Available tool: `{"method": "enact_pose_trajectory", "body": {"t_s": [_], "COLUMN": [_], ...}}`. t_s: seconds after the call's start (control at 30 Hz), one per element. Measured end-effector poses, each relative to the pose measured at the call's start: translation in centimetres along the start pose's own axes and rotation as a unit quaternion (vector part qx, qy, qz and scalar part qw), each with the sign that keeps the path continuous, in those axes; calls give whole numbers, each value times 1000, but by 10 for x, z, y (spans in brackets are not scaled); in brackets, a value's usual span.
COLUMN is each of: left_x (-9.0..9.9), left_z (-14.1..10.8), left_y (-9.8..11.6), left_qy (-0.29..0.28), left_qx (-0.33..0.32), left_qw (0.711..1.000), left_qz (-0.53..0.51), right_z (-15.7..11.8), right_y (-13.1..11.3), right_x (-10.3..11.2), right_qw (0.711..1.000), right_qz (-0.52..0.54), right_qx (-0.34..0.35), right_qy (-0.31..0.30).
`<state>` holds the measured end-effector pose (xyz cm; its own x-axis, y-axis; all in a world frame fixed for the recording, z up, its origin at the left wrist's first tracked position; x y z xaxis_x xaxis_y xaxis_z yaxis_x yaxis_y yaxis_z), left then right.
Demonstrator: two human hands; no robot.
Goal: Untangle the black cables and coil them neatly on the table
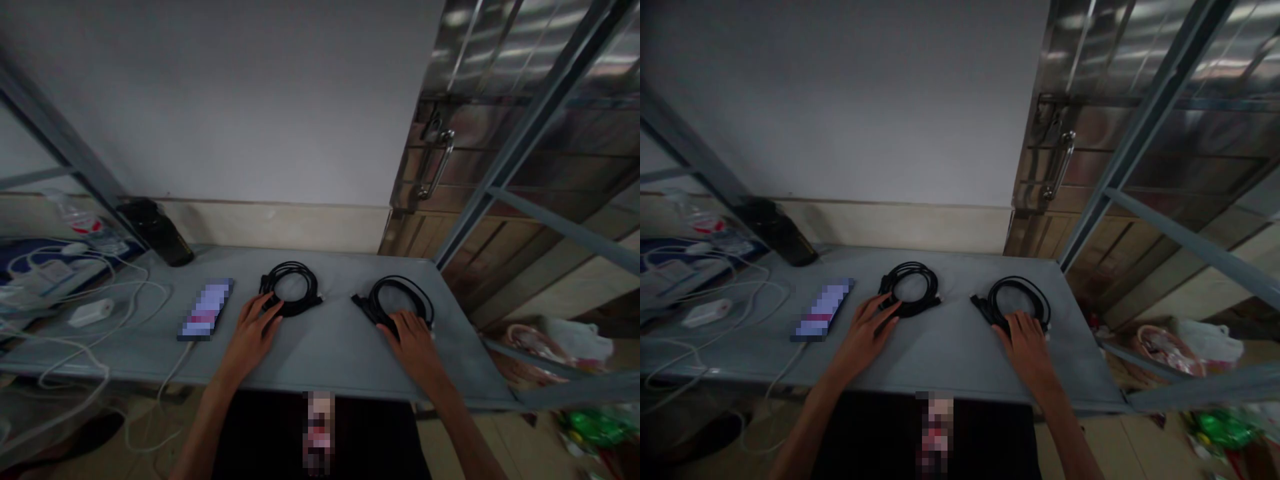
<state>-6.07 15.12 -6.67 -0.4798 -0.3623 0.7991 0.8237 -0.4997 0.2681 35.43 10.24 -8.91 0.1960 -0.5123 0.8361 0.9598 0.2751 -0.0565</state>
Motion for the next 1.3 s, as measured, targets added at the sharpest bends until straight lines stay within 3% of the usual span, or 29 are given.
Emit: {"method": "enact_pose_trajectory", "body": {"t_s": [0.6,1.0,1.3], "left_x": [-3,-12,-11], "left_z": [4,6,2], "left_y": [0,9,13], "left_qy": [-12,38,35], "left_qx": [10,48,40], "left_qw": [1000,995,997], "left_qz": [19,73,47], "right_z": [0,2,15], "right_y": [6,6,27], "right_x": [0,4,8], "right_qw": [998,998,980], "right_qz": [37,59,130], "right_qx": [-49,-36,-140], "right_qy": [5,10,45]}}
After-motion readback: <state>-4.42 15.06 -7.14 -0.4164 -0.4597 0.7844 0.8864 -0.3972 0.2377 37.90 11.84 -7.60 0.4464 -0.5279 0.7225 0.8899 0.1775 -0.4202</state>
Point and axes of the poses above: each hand's wrist, its own z-axis towards the middle knuckle, its own x-axis out of the back of the hand, y = z × x, the point moved 4 cm from there along z, towards the middle knuckle
